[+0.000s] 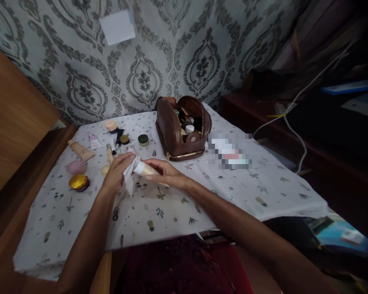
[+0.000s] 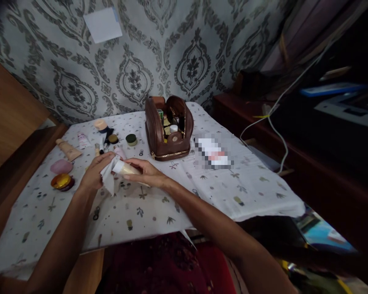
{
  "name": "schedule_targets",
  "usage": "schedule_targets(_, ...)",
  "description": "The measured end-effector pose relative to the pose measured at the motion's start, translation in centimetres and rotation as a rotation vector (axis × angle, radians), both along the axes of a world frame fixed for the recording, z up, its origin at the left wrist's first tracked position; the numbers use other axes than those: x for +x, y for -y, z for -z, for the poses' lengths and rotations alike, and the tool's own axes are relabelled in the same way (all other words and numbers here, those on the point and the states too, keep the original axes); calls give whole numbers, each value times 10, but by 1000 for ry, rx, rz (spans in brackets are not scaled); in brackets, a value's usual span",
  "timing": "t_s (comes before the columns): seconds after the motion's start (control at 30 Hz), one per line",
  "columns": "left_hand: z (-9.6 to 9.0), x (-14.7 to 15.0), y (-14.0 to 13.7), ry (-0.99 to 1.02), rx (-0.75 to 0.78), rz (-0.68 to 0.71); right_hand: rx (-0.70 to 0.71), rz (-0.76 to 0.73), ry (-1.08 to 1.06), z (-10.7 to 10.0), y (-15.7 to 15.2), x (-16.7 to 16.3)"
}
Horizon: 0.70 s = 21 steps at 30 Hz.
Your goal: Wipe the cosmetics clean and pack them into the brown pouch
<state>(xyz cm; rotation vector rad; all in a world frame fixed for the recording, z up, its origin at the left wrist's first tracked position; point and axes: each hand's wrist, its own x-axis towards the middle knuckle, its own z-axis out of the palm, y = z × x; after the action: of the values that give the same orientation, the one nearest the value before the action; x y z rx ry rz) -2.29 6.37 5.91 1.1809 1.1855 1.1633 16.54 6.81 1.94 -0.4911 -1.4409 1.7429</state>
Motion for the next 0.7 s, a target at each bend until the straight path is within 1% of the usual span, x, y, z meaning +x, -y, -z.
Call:
schedule_targets(0.07,-1,3,1,80,-74,-28,-41,-31,-18,2,2,-1)
schedule_targets(0.1,-1,4,1,106,-79,-40,-82,-43,-40,3,3,-3)
schedule_targets(0.17,0,7,2,131,-36,-71,-185,-46,-109,6,5,-7)
schedule_targets(0.23,4,10,2,102,67,-121,-294,-33,-186,8,7,-11)
schedule_targets(0.27,6,12,3,58,143,-152,-348,-20,-219,9,7,-14)
schedule_targets(0.37,12,16,5,-178,405,-241,-499,36,-303,8,7,-18)
schedule_targets(0.43,14,21,10,-359,548,-249,-576,81,-367,6,5,-19)
schedule_targets(0.5,16,27,16,-509,674,-181,-630,116,-436,3,3,-17)
schedule_targets(0.57,18,33,23,-623,808,-67,-670,127,-493,-1,0,-13)
schedule_targets(0.63,20,37,30,-706,923,32,-708,113,-520,-6,-1,-8)
schedule_targets(0.7,22,39,37,-771,1003,84,-756,98,-540,-11,-2,-3)
